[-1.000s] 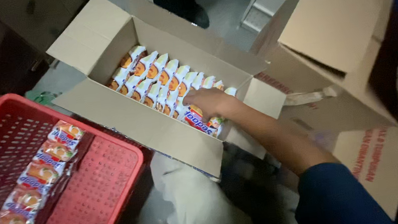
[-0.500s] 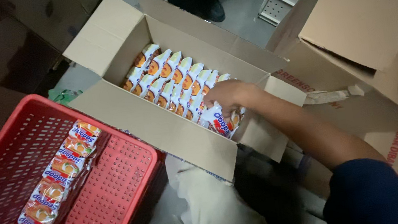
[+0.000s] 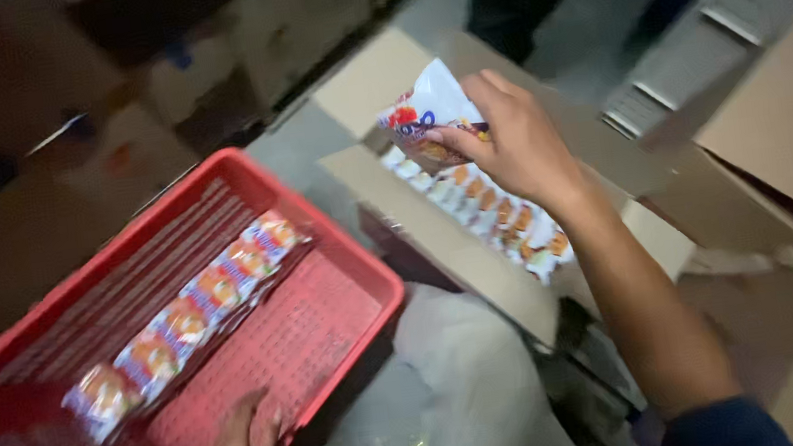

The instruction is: The person repeatedly picks individual snack packets from a cardboard box and places them into a red plastic basket. The packets are arranged in a single row inside the basket as they are added.

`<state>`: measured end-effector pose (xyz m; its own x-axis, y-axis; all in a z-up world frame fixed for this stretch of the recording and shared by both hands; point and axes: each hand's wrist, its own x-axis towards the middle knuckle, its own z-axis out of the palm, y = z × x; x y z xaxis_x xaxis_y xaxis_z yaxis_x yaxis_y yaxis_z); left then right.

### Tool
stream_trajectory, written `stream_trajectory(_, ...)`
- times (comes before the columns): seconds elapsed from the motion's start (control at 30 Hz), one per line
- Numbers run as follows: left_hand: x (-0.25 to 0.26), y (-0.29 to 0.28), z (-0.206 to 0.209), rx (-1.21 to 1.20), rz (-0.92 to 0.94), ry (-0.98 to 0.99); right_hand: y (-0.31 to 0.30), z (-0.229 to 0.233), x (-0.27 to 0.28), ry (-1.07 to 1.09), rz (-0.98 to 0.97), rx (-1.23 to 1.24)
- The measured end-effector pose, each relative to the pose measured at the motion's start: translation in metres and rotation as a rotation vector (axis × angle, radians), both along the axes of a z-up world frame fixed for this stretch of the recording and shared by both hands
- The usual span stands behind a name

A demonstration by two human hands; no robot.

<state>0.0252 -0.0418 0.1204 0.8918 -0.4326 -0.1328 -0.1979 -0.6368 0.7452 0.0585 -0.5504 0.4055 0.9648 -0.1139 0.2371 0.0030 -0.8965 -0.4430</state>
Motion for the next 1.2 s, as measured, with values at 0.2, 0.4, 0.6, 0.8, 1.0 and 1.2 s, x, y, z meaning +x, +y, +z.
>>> stream_trajectory(0.2, 0.01, -0.005, 0.101, -0.117, 0.064, -0.096, 0.143, -0.003, 0.044, 0.195, 0.128, 0.544)
stream_trajectory(0.4, 0.012, -0.003, 0.151, -0.223, 0.189, -0.322, 0.241, -0.085, 0.066, 0.489, 0.424, 0.781)
stream_trajectory(0.6, 0.003, 0.009, 0.121, -0.171, 0.184, -0.313, 0.293, -0.146, 0.065, 0.778, 0.47, 0.856)
stream_trajectory(0.8, -0.001, 0.022, 0.089, -0.212, 0.321, -0.096, 0.322, -0.186, 0.069, 0.929, 0.416, 0.553)
stream_trajectory(1.0, 0.046, 0.04, 0.022, 0.036, 0.402, 0.044, 0.311, -0.199, 0.084, 0.947, 0.39, 0.063)
stream_trajectory(1.2, 0.105, 0.057, -0.073, 0.347, 0.596, 0.036, 0.295, -0.217, 0.081, 0.954, 0.43, -0.135)
